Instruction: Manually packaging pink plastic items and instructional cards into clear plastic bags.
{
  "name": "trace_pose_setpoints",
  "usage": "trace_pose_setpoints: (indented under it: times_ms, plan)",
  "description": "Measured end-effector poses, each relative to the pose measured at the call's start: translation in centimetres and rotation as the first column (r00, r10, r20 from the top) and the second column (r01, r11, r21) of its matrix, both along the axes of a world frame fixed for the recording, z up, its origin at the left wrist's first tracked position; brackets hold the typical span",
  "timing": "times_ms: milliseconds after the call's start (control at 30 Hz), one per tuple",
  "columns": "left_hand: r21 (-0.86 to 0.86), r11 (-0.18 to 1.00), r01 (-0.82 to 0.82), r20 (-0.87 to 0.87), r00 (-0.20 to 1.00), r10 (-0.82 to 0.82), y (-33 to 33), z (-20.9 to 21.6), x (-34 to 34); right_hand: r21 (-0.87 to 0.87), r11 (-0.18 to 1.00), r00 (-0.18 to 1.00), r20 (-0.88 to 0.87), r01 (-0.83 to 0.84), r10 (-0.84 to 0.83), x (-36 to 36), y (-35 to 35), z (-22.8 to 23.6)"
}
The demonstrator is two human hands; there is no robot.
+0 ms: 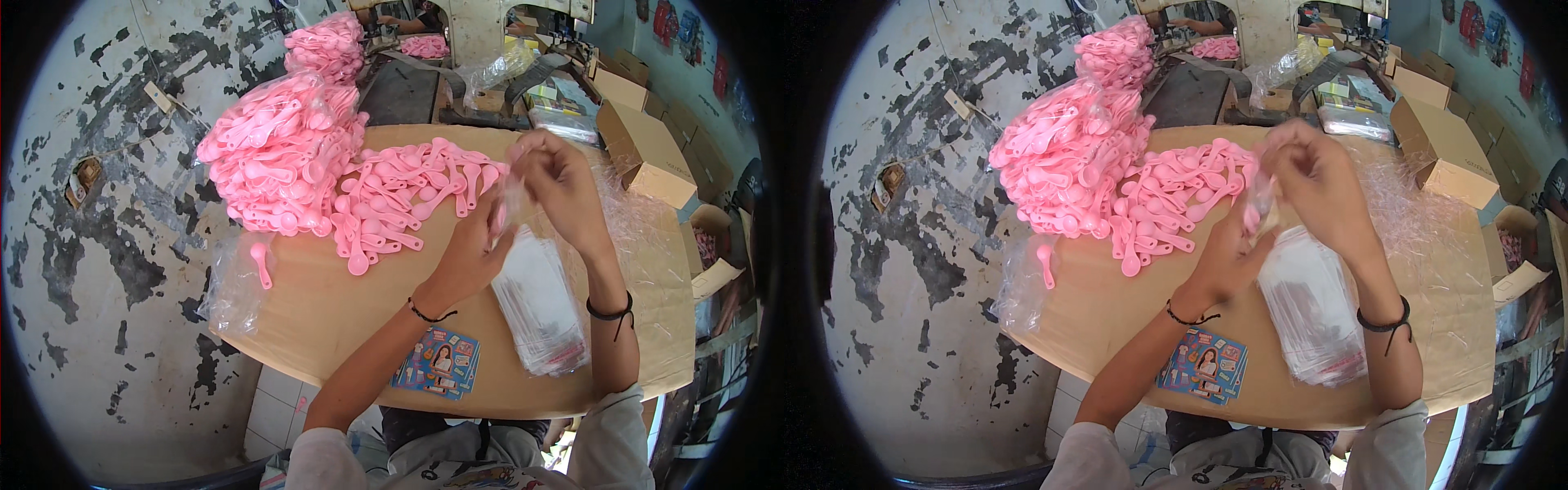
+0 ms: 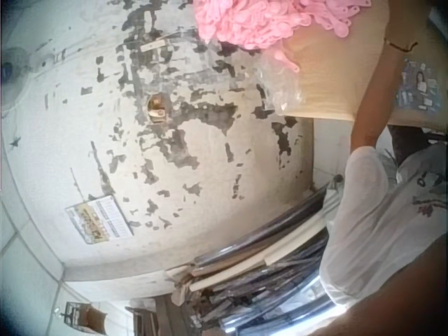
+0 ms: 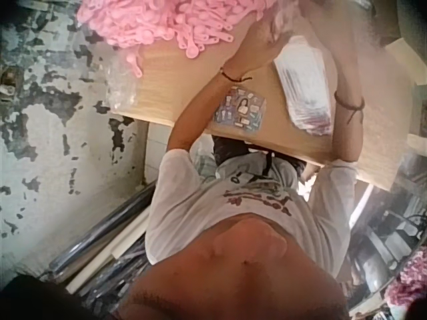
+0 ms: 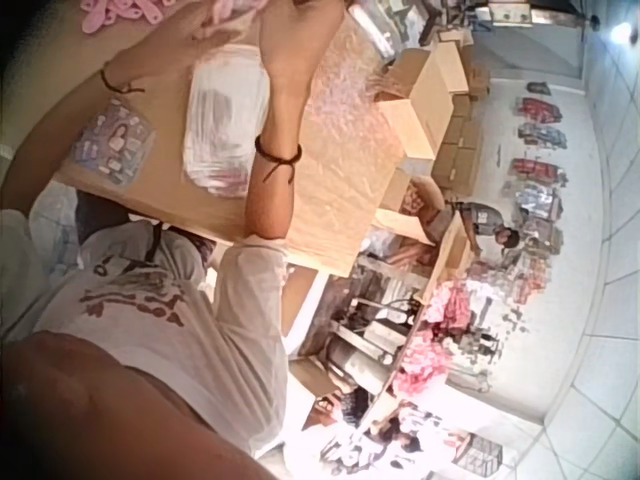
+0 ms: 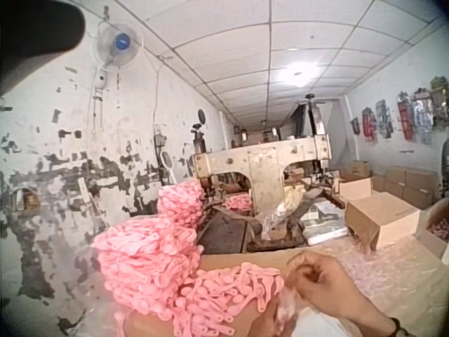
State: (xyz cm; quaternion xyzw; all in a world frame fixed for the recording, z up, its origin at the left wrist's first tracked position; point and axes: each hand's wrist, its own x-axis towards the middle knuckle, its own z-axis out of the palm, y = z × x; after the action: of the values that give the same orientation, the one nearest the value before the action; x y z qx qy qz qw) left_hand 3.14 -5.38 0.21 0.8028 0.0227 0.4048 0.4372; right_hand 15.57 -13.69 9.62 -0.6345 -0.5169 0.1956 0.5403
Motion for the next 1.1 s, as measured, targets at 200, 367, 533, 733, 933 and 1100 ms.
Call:
trace_pose_setpoints:
  times_ms: [200,367,533,733,933,1100]
  plan:
    - [-0.527,0.741,0.416,-0.227,0.771,-0.595,2.6,1.8,-2.2,0.265,0.964,0.973,0.220,0.004,-0.065,1.5,0.6,-1.6]
    - [-0.547,0.772,0.322,-0.223,0.833,-0.506,2.9,3.3,-2.8,-0.121,0.978,0.981,0.071,-0.169,0.179,2.5,0.1,-1.4]
    - [-0.507,0.831,0.230,-0.047,0.955,-0.293,4.0,2.2,-2.4,0.083,0.995,0.966,0.259,-0.049,0.026,1.0,0.5,-1.3]
    - [-0.351,0.936,0.018,-0.218,0.971,-0.100,3.0,3.2,-2.7,0.297,0.955,0.775,0.607,-0.017,-0.175,-0.2,0.7,-1.7]
    - [-0.291,0.957,0.012,-0.206,0.976,-0.075,3.0,3.1,-2.7,0.251,0.967,0.720,0.679,-0.043,-0.144,0.3,1.6,-3.5]
    - [0.057,0.994,-0.093,-0.407,0.907,0.108,3.7,2.7,-3.2,0.175,0.979,0.721,0.691,-0.106,-0.045,0.7,1.7,-4.0]
